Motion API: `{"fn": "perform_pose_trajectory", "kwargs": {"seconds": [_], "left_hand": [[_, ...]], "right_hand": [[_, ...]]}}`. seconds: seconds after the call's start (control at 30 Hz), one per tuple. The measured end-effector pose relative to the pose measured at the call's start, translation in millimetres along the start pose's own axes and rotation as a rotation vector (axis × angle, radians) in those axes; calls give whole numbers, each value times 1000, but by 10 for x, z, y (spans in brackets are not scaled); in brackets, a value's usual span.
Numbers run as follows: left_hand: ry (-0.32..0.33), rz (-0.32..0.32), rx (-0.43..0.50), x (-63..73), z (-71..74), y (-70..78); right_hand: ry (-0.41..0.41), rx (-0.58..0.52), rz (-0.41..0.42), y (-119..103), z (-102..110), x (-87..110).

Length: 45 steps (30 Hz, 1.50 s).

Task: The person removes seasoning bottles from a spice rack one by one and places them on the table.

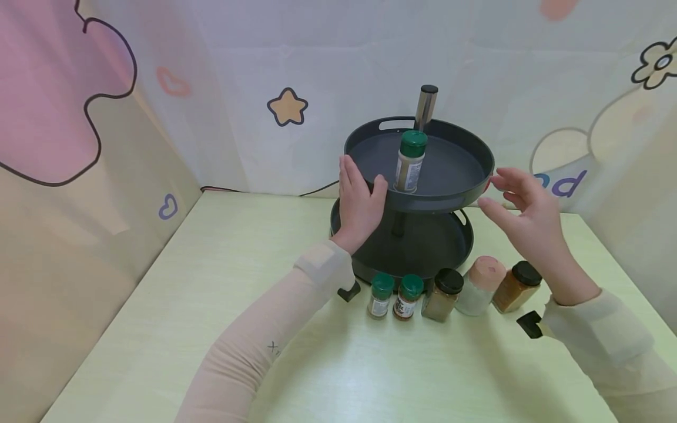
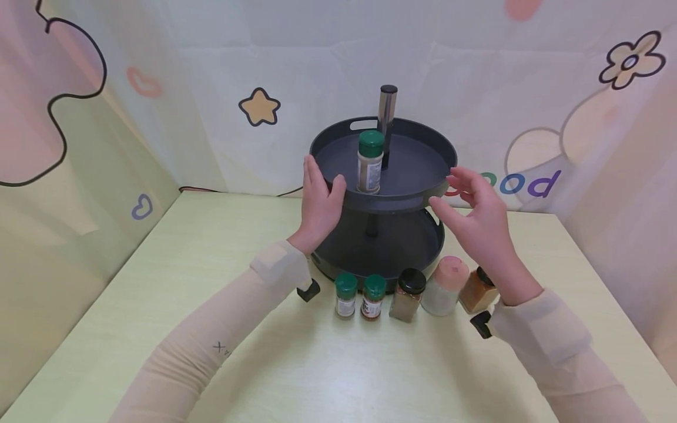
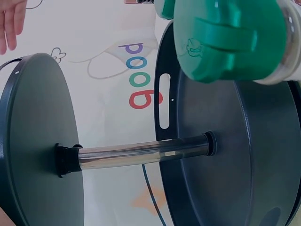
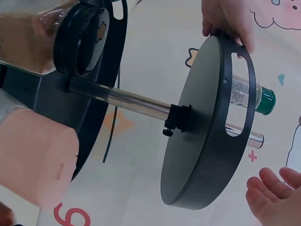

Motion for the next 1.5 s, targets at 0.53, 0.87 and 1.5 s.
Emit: {"fn": "perform_pose_trajectory", "kwargs": {"seconds": [0.53, 0.87, 1.5], "left_hand": [[9, -6, 9, -16, -11, -9], [-4, -7, 5, -18, -1, -4], [-4, -8, -18, -13, 9, 8]], "right_hand": [[-80, 41, -71, -64, -178, -222], [-153, 26, -106, -155, -303, -362], [-251, 52, -167, -203, -528, -590]]}}
Point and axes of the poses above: each hand's wrist, its own x-axis away from the middle knuckle, its own z-axis out of the back of the hand, y = z × x, the point moved 2 cm from there along -x, towards the middle knuckle, and after that the axes turned 7 degrees about -x, right-handed, at the moved point
